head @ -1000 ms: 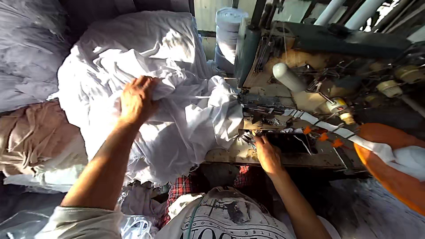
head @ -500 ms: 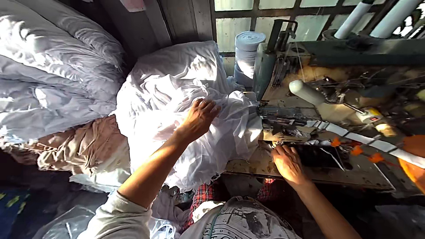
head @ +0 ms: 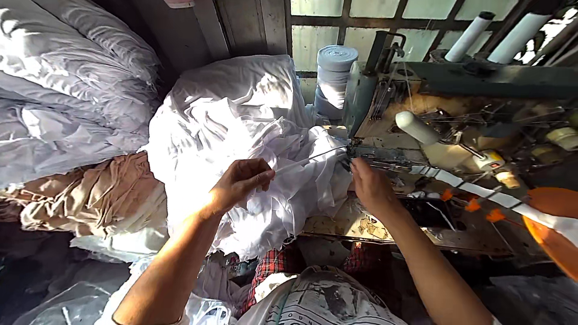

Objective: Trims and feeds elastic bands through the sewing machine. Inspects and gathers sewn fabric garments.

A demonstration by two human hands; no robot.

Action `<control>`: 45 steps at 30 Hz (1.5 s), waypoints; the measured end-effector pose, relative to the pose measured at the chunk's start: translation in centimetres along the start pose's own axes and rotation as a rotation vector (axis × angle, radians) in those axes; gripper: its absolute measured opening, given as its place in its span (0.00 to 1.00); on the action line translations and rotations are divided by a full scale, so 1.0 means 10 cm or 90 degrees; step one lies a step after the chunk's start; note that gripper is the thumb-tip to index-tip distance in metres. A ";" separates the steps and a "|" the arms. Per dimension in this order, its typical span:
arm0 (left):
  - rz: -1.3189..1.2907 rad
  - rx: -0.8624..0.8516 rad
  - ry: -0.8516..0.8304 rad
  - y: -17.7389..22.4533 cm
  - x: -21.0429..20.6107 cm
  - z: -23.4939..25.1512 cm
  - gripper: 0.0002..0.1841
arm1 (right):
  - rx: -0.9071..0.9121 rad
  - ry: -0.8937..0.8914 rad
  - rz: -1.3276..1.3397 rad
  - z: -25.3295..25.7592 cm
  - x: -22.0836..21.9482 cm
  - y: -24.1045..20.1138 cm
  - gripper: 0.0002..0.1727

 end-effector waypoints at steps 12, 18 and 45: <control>0.477 -0.356 0.278 0.28 -0.14 -0.69 0.10 | 0.090 -0.009 -0.173 0.16 -0.18 -0.42 0.14; 0.479 -0.400 0.244 0.34 -0.23 -0.72 0.10 | 0.045 -0.038 -0.165 0.25 -0.30 -0.36 0.16; 0.439 -0.324 0.293 -0.16 -0.94 -2.18 0.08 | 0.552 -0.064 0.085 -1.15 -1.17 -1.54 0.13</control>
Point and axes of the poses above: each hand's wrist, its own z-axis towards the middle knuckle, its own x-axis out of the back of the hand, y = z × x, the point moved 10 cm from there along z, towards the middle knuckle, and after that the axes turned 2 degrees about y, right-handed, at the moved point
